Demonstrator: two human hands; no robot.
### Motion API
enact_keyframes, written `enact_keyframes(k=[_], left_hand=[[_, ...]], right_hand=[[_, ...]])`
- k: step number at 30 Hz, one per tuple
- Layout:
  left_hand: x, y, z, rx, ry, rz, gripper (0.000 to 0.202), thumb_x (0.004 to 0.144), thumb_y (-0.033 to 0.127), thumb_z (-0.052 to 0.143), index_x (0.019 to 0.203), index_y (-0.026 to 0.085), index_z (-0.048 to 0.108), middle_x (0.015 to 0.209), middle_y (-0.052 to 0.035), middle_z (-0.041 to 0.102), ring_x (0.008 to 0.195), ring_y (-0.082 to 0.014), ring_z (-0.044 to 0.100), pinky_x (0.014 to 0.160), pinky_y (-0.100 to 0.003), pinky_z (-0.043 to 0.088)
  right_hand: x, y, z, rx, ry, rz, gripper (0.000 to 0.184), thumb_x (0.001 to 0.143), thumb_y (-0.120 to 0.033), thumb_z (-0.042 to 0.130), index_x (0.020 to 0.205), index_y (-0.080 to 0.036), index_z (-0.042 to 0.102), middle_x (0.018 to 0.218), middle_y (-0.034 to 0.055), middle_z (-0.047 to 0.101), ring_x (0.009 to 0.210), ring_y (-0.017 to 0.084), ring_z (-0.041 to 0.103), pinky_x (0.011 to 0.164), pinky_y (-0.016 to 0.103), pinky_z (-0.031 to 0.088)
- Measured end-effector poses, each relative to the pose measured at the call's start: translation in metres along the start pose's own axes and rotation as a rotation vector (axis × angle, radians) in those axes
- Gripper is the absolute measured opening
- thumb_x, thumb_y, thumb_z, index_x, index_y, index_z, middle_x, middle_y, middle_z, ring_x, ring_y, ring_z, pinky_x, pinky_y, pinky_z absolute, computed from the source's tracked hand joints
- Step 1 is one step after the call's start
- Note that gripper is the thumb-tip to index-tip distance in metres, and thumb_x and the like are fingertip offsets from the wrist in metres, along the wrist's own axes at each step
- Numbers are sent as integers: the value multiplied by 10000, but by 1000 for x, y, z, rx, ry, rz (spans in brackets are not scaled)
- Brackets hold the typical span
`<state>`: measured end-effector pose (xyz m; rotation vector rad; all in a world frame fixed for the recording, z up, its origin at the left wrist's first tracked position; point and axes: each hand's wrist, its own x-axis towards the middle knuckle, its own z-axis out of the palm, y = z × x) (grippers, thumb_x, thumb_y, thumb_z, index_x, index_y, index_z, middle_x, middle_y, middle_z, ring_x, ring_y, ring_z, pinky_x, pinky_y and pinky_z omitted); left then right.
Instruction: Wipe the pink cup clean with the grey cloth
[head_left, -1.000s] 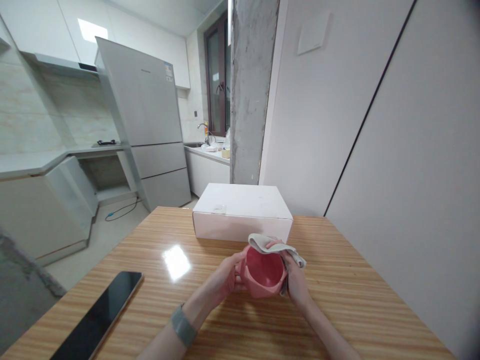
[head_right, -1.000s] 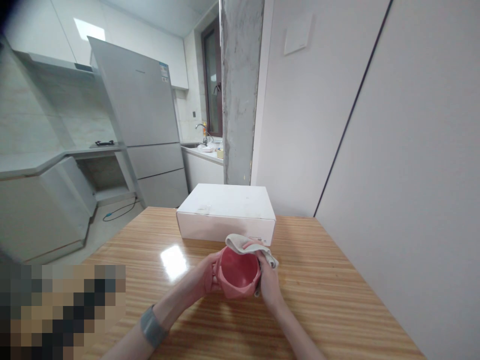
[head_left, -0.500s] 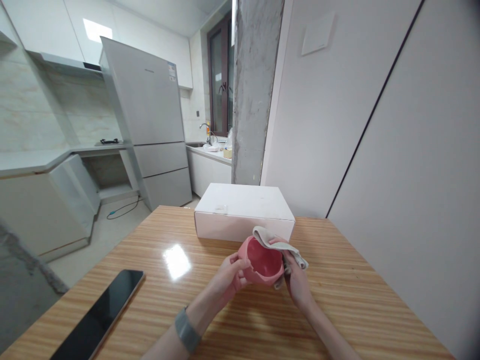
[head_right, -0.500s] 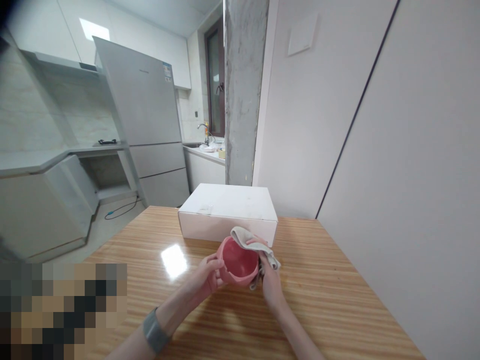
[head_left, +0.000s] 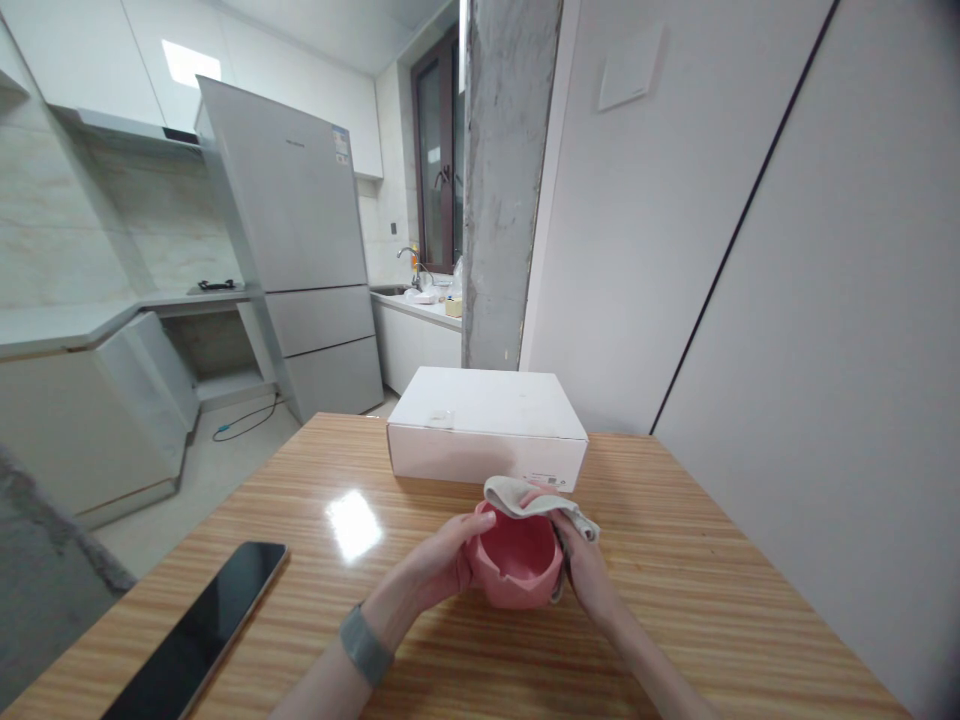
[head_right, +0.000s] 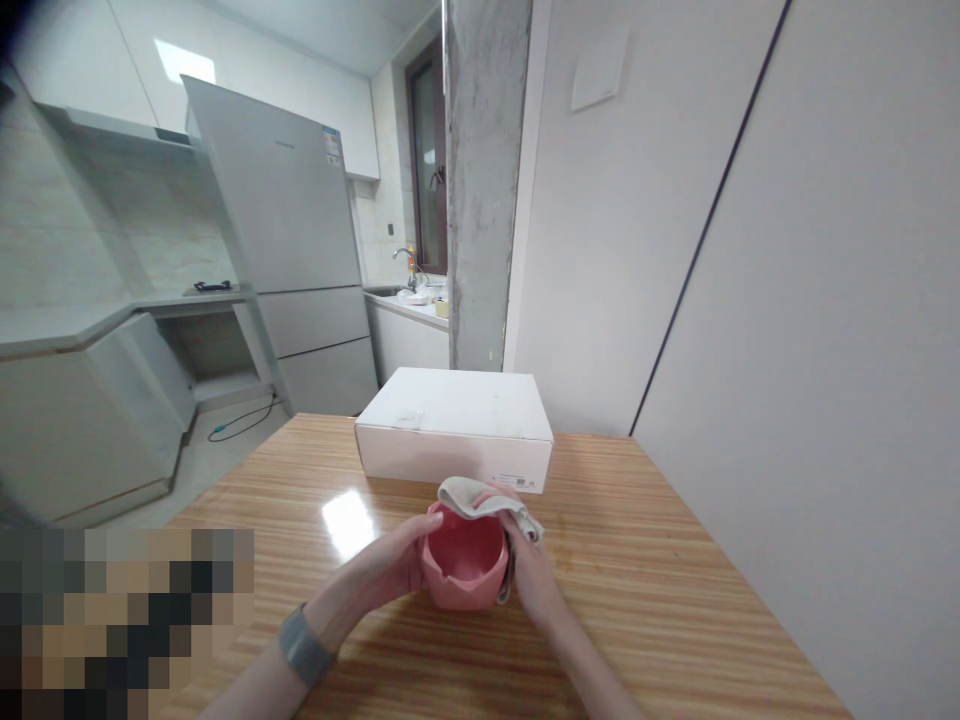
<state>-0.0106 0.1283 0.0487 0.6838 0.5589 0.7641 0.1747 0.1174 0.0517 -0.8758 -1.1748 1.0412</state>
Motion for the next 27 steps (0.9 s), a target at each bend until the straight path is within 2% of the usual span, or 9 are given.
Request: enact_keyframes(k=[3, 6, 11, 13, 15, 17, 19, 22, 27], left_hand=[[-1, 0, 5, 21, 40, 46, 289, 752, 241, 744, 1007, 114, 694, 920, -90, 746, 741, -153, 677, 634, -211, 516], [1, -4, 12, 7, 86, 122, 353, 731, 286, 767, 1019, 98, 684, 938, -117, 742, 738, -174, 678, 619, -233, 520], [4, -10, 19, -40, 79, 224, 431, 721, 320, 789, 1069, 100, 664, 1003, -135, 735, 807, -208, 690, 680, -259, 523], [4, -9, 18, -64, 36, 172, 440, 763, 401, 739, 1080, 106, 664, 1024, -133, 734, 818, -213, 692, 675, -263, 527], [3, -5, 15, -85, -13, 72, 514, 825, 538, 609, 1084, 98, 669, 1026, -142, 733, 819, -226, 696, 649, -278, 538], [3, -2, 11, -70, -39, -23, 585, 865, 602, 492, 1083, 91, 674, 1011, -147, 737, 796, -228, 701, 611, -280, 540], [4, -1, 7, -22, -42, -44, 534, 885, 553, 493, 1110, 102, 669, 1040, -139, 734, 814, -223, 703, 619, -276, 545], [7, -4, 3, 12, -1, 4, 450, 882, 469, 555, 1166, 133, 650, 1118, -123, 716, 919, -242, 694, 693, -304, 560], [10, -14, 6, -81, 73, 122, 408, 851, 383, 632, 1167, 126, 653, 1133, -130, 712, 1038, -265, 660, 822, -340, 551]], right_hand=[[-3, 2, 1, -48, 6, 6, 236, 795, -500, 633, 804, -293, 746, 869, 14, 738, 1094, 268, 576, 1079, 357, 328], [-2, 4, 3, -23, 26, 9, 261, 803, -528, 612, 806, -299, 738, 877, 10, 735, 1137, 262, 555, 1101, 357, 300], [-1, 2, 7, -25, 98, -40, 252, 784, -522, 627, 758, -293, 729, 876, 15, 731, 1112, 263, 557, 1073, 337, 330], [-1, 0, 7, -11, 122, -55, 244, 779, -509, 627, 740, -288, 724, 865, 12, 731, 1051, 264, 582, 1047, 335, 354], [-1, -1, 7, 12, 130, -48, 229, 779, -483, 623, 724, -283, 718, 855, 5, 732, 980, 260, 605, 1018, 336, 377], [-1, -1, 6, 39, 133, -20, 208, 774, -456, 626, 730, -275, 718, 856, 0, 738, 948, 259, 616, 1005, 341, 387], [-1, 0, 6, 64, 131, 15, 208, 766, -450, 629, 734, -267, 722, 864, -1, 742, 955, 264, 619, 1005, 350, 389], [1, 4, 4, 74, 124, 47, 240, 767, -477, 628, 738, -261, 728, 843, 2, 740, 963, 269, 618, 1007, 366, 392], [3, 9, 2, 34, 122, 18, 288, 765, -540, 636, 783, -271, 740, 762, 7, 733, 974, 273, 617, 1019, 369, 393]])
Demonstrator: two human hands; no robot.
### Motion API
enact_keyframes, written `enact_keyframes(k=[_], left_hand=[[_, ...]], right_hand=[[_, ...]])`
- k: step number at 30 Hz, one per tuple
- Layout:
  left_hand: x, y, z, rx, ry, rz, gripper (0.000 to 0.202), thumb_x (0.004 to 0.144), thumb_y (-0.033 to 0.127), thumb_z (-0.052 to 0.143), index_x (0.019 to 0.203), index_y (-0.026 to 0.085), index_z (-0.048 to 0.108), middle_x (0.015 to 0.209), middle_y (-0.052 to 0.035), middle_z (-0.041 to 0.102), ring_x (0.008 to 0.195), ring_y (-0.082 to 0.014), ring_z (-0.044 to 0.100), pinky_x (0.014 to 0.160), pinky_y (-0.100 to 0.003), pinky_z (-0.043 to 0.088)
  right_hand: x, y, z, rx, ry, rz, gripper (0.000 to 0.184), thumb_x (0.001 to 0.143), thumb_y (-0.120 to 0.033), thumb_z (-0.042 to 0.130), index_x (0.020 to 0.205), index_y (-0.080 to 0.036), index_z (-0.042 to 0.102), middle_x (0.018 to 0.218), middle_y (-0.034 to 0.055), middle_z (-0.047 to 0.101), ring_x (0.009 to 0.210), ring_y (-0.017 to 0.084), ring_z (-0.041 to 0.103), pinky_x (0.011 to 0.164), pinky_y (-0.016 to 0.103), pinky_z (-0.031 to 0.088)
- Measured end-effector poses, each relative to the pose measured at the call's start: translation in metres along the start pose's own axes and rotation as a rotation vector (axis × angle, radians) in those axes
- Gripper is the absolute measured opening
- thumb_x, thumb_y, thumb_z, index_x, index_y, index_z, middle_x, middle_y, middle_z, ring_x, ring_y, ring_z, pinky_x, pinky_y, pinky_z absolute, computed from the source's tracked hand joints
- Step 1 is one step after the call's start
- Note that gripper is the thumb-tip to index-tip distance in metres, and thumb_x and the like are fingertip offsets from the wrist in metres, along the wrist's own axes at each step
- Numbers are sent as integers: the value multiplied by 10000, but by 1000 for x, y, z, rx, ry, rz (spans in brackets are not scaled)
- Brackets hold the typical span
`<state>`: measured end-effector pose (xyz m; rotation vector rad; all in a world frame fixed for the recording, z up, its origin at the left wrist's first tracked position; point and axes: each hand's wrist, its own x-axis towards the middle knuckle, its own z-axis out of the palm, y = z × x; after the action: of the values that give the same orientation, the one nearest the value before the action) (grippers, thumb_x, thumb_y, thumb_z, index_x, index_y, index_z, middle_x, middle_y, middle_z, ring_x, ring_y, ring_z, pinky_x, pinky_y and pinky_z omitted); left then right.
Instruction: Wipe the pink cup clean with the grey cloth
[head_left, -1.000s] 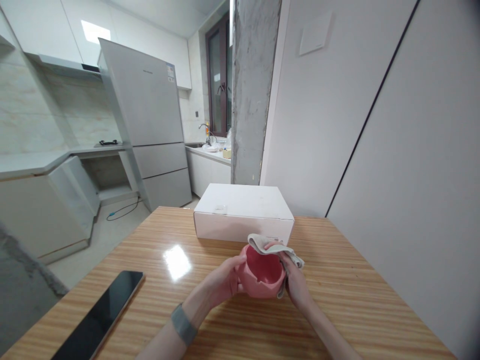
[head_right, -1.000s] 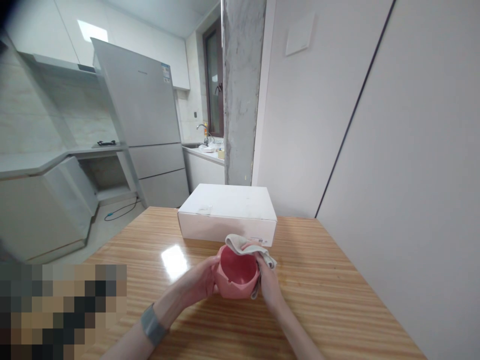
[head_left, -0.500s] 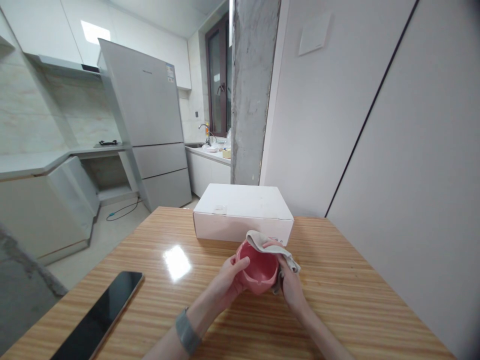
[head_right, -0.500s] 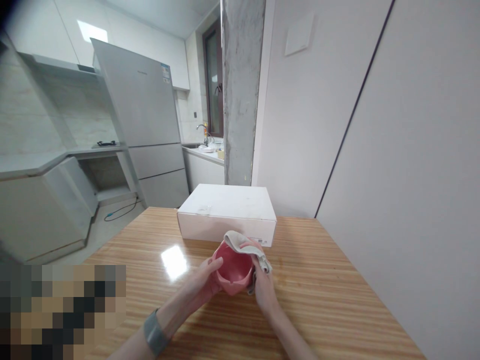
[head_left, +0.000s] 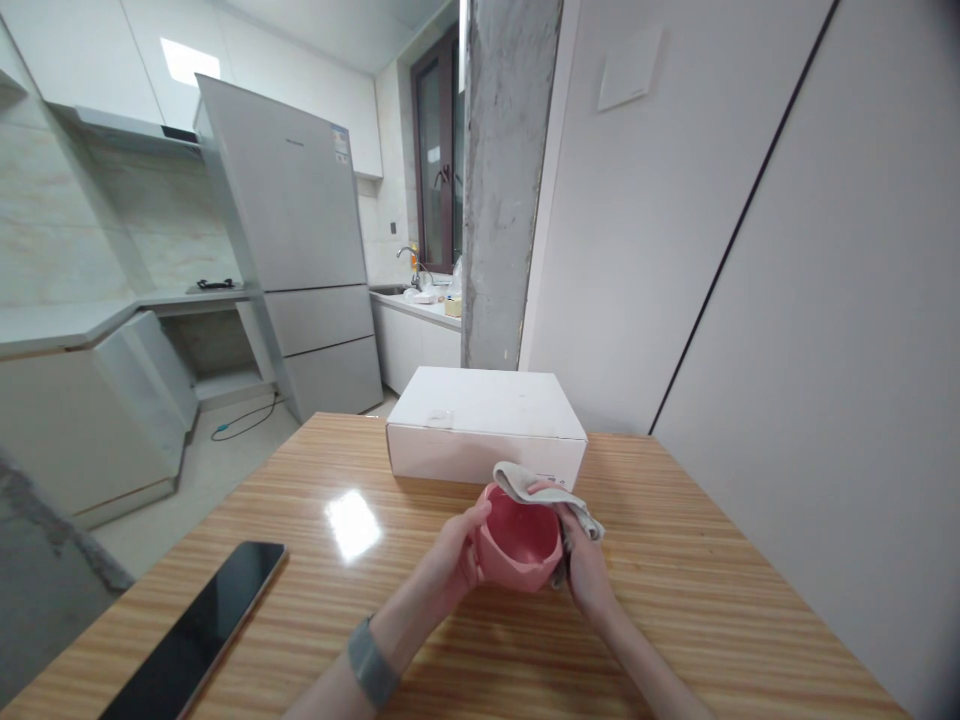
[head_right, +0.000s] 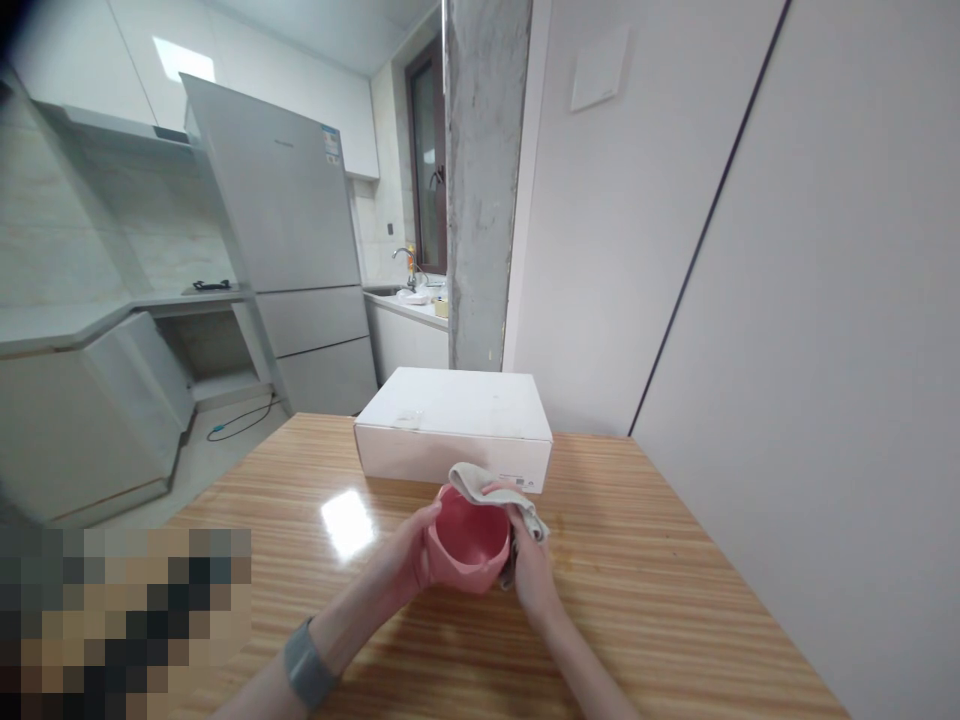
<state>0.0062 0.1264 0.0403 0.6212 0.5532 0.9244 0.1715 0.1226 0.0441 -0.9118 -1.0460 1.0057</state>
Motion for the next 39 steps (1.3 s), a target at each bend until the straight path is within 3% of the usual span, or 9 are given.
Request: enact_keyframes(k=[5, 9, 13, 17, 22, 27, 33, 36, 39], left_hand=[[-4, -5, 11, -68, -20, 150, 366, 819, 319, 680, 1128, 121, 669, 1159, -128, 699, 1089, -246, 632, 879, -299, 520], [-4, -3, 11, 44, 27, -11, 503, 856, 523, 571, 1219, 180, 628, 1125, -109, 707, 944, -228, 678, 731, -300, 563], [0, 0, 0, 234, 123, -127, 589, 813, 641, 537, 1106, 149, 673, 935, -104, 733, 689, -183, 673, 587, -286, 567], [0, 0, -7, 241, 84, -61, 471, 788, 555, 619, 989, 135, 687, 887, -99, 725, 681, -184, 663, 581, -298, 572], [-4, -4, 3, 104, 83, 59, 336, 743, 431, 711, 866, 120, 678, 821, -82, 713, 675, -172, 656, 626, -283, 558], [-8, -2, 10, 42, 16, 55, 331, 740, 359, 731, 986, 143, 685, 921, -69, 719, 769, -170, 668, 708, -290, 560], [-1, 4, -8, 204, 84, -154, 472, 817, 567, 598, 1018, 152, 695, 815, -54, 722, 608, -131, 633, 521, -206, 507], [2, 5, -10, 227, 127, -129, 452, 808, 546, 623, 1007, 147, 698, 826, -58, 730, 584, -136, 630, 466, -200, 489], [1, 7, -5, 156, 118, -46, 443, 838, 485, 607, 1153, 176, 652, 995, -82, 741, 741, -186, 690, 544, -242, 541]], right_hand=[[-3, 3, 2, -84, 42, -107, 270, 784, -517, 642, 836, -273, 745, 819, 15, 744, 1006, 250, 617, 1024, 350, 395], [-3, 8, -2, -10, 130, -62, 271, 768, -506, 652, 831, -261, 752, 867, 13, 754, 1036, 255, 618, 1034, 354, 386], [-1, 12, -7, 14, 137, -27, 258, 763, -468, 648, 806, -239, 758, 867, 18, 759, 962, 265, 643, 985, 379, 422], [1, 5, -2, 19, 112, -31, 254, 739, -478, 656, 746, -241, 749, 815, 15, 756, 918, 266, 647, 959, 376, 436], [2, -14, 3, -13, 64, -71, 309, 721, -543, 647, 687, -249, 737, 746, 25, 737, 926, 270, 628, 933, 344, 450], [0, -18, -2, -48, 68, -87, 264, 735, -505, 663, 699, -253, 735, 681, 7, 715, 874, 254, 626, 914, 316, 451], [-4, -11, 1, -38, 1, -46, 288, 776, -507, 622, 740, -247, 740, 802, 12, 743, 942, 260, 632, 924, 320, 445], [-5, -6, 2, -55, -20, -41, 264, 769, -501, 646, 748, -255, 737, 775, 7, 734, 976, 261, 629, 964, 323, 422], [-2, 1, 1, -53, -2, -54, 282, 776, -527, 633, 767, -264, 736, 787, 8, 732, 1010, 254, 616, 1030, 335, 371]])
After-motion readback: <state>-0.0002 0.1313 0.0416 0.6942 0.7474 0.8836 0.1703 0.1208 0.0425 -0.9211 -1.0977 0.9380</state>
